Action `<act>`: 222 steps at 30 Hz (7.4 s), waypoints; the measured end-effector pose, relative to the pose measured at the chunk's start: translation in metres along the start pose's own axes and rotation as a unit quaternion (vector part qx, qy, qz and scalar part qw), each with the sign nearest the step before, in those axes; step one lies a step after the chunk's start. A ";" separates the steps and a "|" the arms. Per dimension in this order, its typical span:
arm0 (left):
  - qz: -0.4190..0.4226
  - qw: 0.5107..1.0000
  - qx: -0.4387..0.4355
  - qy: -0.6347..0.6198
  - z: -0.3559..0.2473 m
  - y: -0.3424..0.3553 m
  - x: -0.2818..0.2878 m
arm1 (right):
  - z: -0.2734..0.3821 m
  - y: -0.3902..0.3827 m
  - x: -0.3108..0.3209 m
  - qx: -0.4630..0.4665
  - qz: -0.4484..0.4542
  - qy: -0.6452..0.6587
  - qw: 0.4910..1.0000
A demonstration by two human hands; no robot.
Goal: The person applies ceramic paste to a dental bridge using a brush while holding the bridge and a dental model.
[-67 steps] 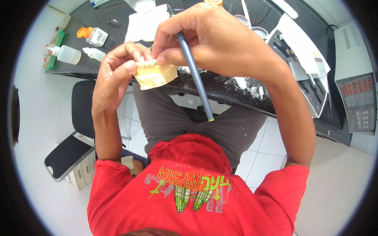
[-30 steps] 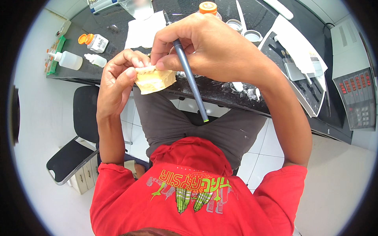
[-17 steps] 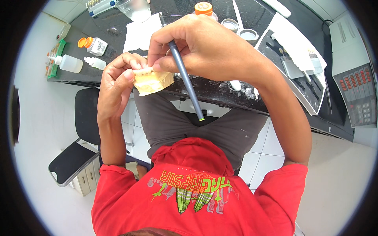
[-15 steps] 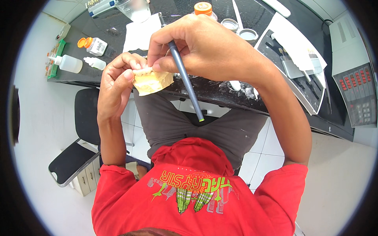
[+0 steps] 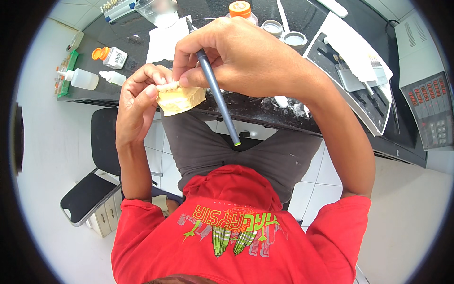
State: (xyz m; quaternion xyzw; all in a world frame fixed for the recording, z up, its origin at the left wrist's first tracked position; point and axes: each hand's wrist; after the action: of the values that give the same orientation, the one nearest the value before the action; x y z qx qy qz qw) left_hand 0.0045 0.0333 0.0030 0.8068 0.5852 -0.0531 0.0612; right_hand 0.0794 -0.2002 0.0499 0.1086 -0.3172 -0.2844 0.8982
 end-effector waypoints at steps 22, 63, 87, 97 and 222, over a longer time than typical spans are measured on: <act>-0.023 0.998 -0.044 -0.030 0.001 0.003 -0.010 | -0.005 -0.001 0.002 0.023 -0.039 0.026 0.999; -0.215 0.759 -0.508 0.346 -0.036 -0.008 -0.063 | 0.072 -0.034 0.008 -0.180 -0.073 0.416 0.889; -0.208 0.876 -0.326 0.288 -0.032 -0.025 -0.084 | 0.095 -0.092 0.008 -0.184 -0.217 0.183 0.941; -0.139 0.952 -0.144 0.232 0.017 -0.019 -0.126 | 0.069 -0.160 0.002 -0.123 -0.349 0.051 0.928; -0.165 0.909 -0.129 0.361 0.046 0.013 -0.146 | 0.019 -0.161 -0.021 -0.050 -0.271 -0.070 0.959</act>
State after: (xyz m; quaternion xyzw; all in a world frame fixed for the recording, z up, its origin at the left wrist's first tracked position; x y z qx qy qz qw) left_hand -0.0287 -0.1152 -0.0191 0.6476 0.6943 0.3080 -0.0604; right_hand -0.0173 -0.3198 -0.0065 0.1256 -0.3231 -0.5391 0.7676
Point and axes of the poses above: each hand's wrist, its own y-axis towards the middle knuckle, its own x-axis out of the back of the hand, z = x × y, and after that the axes turned 8 degrees about x, right-handed
